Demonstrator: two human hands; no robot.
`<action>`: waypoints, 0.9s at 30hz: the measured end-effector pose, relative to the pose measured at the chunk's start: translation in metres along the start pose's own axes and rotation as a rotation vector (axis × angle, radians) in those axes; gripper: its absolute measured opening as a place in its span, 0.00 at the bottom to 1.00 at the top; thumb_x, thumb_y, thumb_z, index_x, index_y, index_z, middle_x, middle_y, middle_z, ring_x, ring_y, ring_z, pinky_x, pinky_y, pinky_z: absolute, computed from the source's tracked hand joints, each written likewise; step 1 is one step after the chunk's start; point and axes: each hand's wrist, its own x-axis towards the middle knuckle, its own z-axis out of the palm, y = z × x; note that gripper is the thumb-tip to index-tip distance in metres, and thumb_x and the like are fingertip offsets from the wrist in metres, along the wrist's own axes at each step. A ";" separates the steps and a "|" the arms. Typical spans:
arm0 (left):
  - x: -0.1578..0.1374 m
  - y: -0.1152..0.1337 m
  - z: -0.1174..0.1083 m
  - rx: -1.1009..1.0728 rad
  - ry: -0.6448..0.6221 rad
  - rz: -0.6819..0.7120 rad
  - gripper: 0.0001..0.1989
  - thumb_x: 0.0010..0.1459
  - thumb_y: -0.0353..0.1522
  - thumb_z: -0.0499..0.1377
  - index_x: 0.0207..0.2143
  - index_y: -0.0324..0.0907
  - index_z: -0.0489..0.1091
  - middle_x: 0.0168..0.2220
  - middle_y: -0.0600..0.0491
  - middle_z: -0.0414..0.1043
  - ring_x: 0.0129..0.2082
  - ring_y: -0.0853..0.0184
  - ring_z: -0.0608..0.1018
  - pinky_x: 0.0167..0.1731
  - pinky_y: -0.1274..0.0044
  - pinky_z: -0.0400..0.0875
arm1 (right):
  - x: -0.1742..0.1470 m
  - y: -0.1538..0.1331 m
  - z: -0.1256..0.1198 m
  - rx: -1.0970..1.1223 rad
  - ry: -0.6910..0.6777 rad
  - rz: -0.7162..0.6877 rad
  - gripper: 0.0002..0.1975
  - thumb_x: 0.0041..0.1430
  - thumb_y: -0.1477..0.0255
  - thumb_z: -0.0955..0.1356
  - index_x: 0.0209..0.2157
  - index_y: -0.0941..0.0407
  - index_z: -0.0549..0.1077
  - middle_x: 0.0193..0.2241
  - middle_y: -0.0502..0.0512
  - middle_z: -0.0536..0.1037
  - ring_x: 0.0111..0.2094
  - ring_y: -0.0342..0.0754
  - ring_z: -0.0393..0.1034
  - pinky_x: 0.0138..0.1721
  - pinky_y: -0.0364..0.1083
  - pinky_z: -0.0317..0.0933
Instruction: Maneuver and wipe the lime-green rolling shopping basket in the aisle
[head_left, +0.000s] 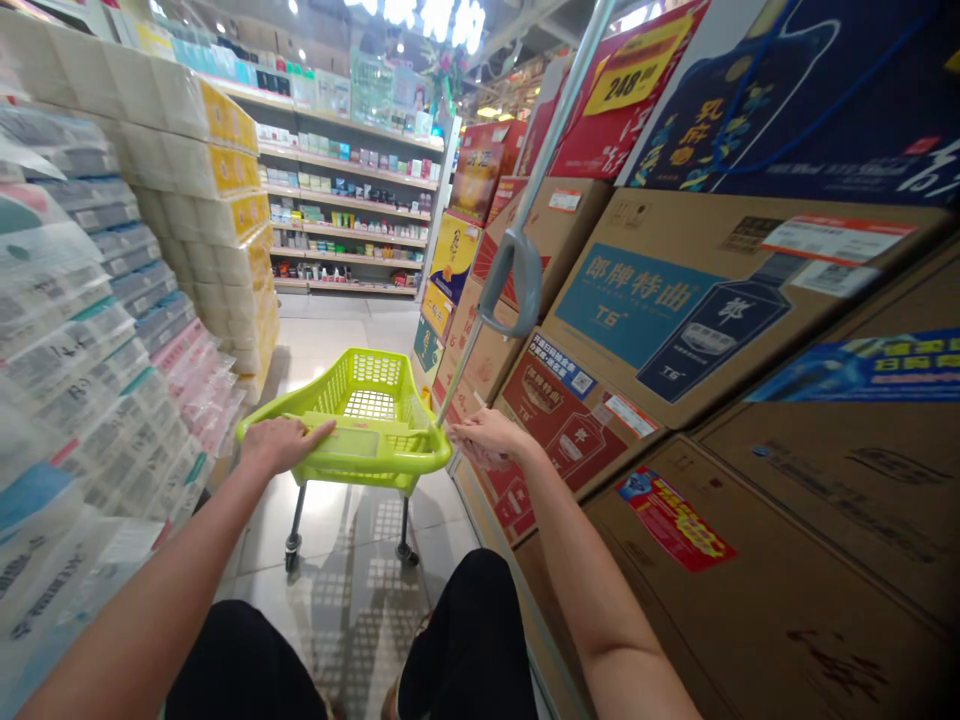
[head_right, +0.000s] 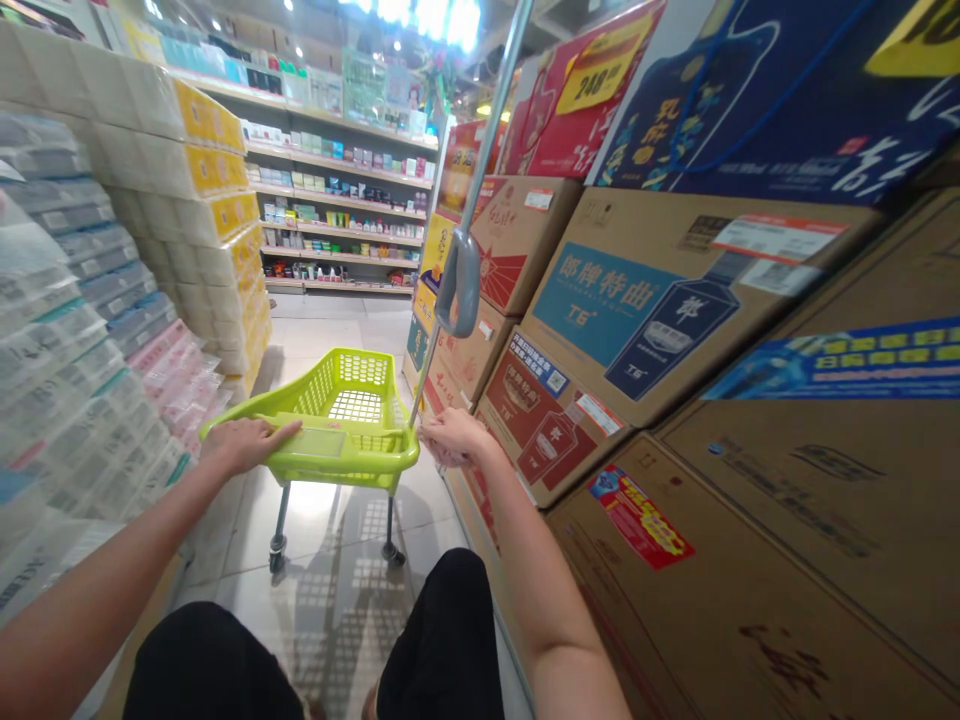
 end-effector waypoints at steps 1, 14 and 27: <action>0.000 -0.002 0.000 -0.005 -0.001 -0.001 0.45 0.53 0.61 0.32 0.36 0.41 0.78 0.43 0.39 0.77 0.45 0.48 0.77 0.43 0.64 0.68 | 0.000 0.003 -0.001 0.007 0.015 -0.027 0.18 0.58 0.58 0.66 0.26 0.57 0.77 0.20 0.50 0.75 0.26 0.44 0.71 0.31 0.40 0.63; -0.005 -0.006 -0.007 -0.012 -0.049 -0.030 0.45 0.51 0.63 0.33 0.38 0.43 0.79 0.43 0.40 0.78 0.45 0.48 0.77 0.42 0.64 0.68 | -0.019 0.011 0.040 -0.198 0.105 -0.097 0.16 0.60 0.68 0.63 0.46 0.44 0.77 0.38 0.46 0.75 0.37 0.41 0.71 0.37 0.37 0.61; 0.000 0.017 -0.005 -0.030 0.016 -0.075 0.50 0.50 0.64 0.30 0.39 0.39 0.78 0.44 0.36 0.77 0.46 0.46 0.77 0.43 0.63 0.68 | -0.030 -0.027 0.042 -0.528 0.213 0.038 0.20 0.64 0.59 0.58 0.36 0.48 0.79 0.38 0.55 0.76 0.39 0.50 0.72 0.37 0.45 0.61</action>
